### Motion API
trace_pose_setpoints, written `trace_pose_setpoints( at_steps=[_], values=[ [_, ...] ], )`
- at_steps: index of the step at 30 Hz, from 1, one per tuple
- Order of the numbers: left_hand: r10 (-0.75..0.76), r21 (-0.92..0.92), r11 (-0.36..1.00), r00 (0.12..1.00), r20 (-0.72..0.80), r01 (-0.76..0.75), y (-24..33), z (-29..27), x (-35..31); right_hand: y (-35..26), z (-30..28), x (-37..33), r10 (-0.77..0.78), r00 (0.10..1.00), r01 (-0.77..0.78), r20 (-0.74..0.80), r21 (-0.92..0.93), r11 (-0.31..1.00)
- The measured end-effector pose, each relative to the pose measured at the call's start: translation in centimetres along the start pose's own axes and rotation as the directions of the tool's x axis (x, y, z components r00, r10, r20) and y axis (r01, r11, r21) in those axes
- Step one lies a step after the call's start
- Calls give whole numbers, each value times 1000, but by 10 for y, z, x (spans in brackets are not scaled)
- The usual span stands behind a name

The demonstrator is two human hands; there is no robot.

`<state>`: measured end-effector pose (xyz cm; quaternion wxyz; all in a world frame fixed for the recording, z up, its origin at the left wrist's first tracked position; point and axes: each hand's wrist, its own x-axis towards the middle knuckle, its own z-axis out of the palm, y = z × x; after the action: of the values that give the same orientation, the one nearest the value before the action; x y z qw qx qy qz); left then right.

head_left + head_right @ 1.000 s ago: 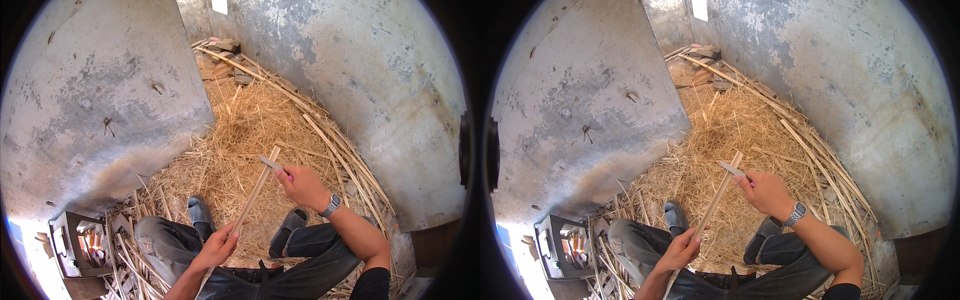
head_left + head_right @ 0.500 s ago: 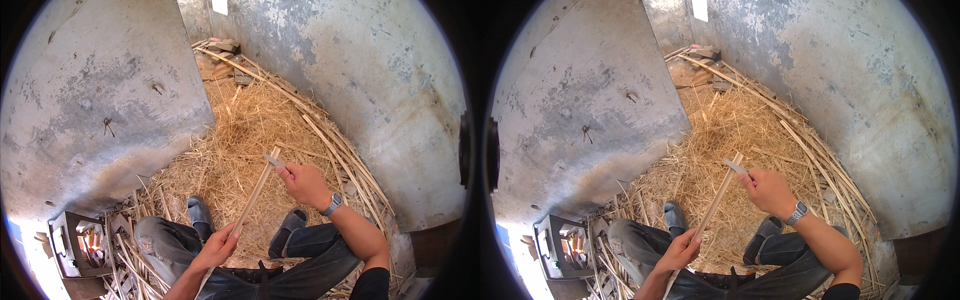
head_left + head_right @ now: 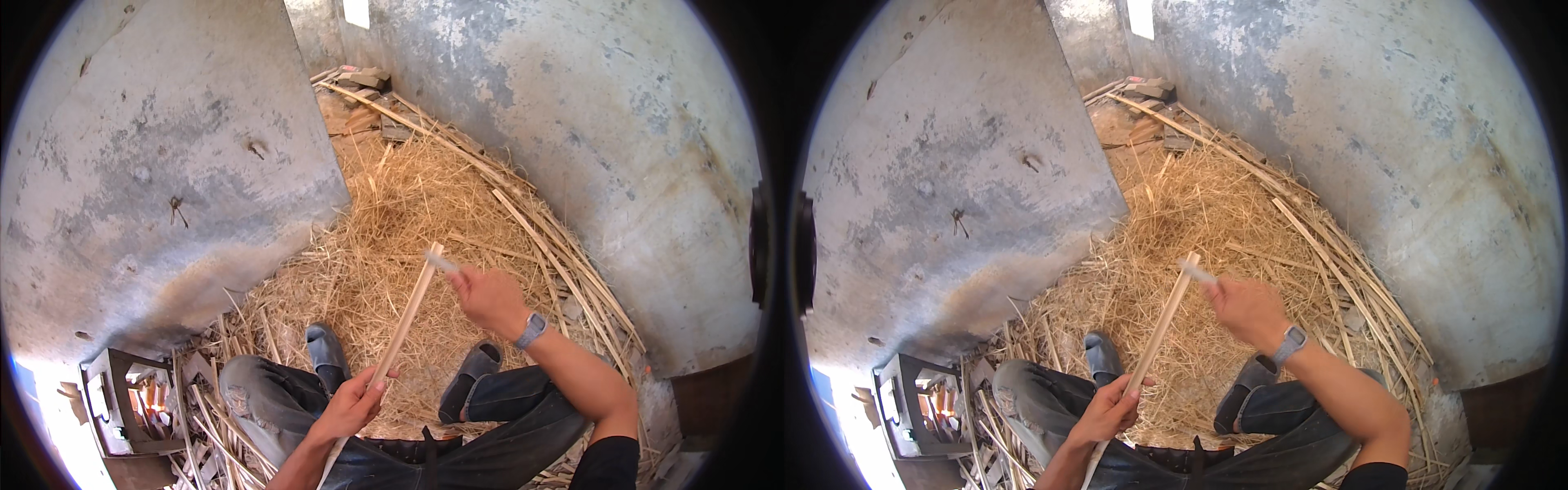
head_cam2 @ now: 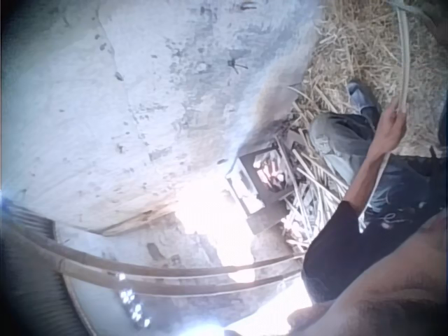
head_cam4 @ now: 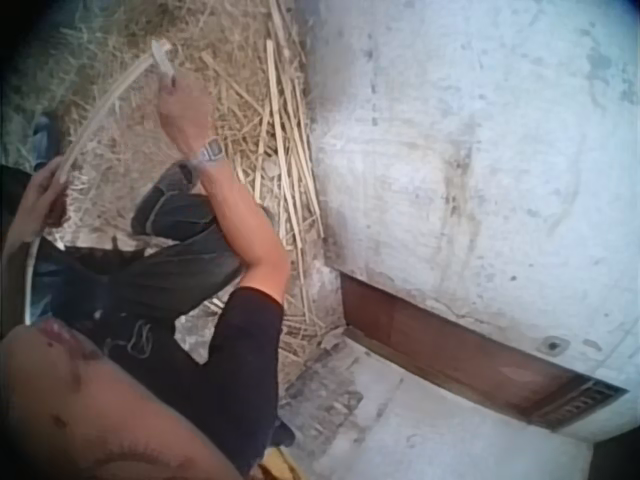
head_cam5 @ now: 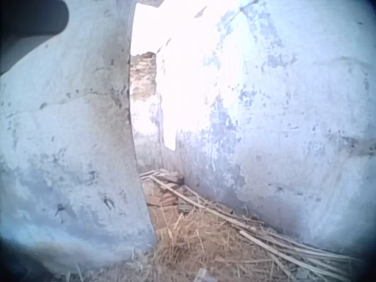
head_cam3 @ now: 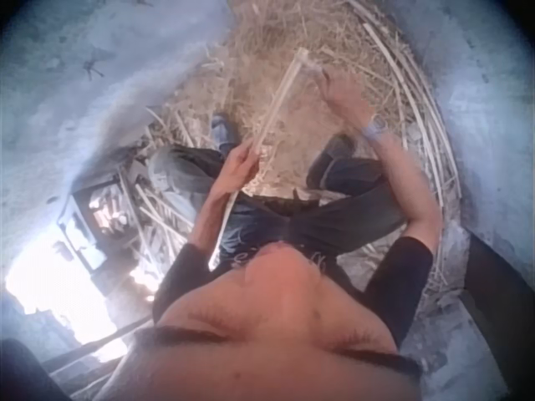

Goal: The person scrapes and shapes a bamboo stick using a knife, shaving down the edges and surface along its length by hand.

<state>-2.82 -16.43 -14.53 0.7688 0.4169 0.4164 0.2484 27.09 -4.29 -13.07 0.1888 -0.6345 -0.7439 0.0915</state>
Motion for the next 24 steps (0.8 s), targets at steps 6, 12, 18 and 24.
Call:
trace_pose_setpoints(
  at_steps=[6,12,18,24],
  values=[
    [72,15,997,996,55,-73,5,5,-5,76,-40,27,211,968,-191,-134,149,970],
    [75,23,997,995,60,-77,9,4,5,26,-44,8,182,975,-103,-124,473,875],
    [86,-76,994,996,19,-84,12,14,17,-28,-31,0,-36,975,125,-221,402,907],
    [149,-67,986,988,-50,-152,20,20,25,-47,-20,-18,-93,994,109,-63,344,933]
  ],
)
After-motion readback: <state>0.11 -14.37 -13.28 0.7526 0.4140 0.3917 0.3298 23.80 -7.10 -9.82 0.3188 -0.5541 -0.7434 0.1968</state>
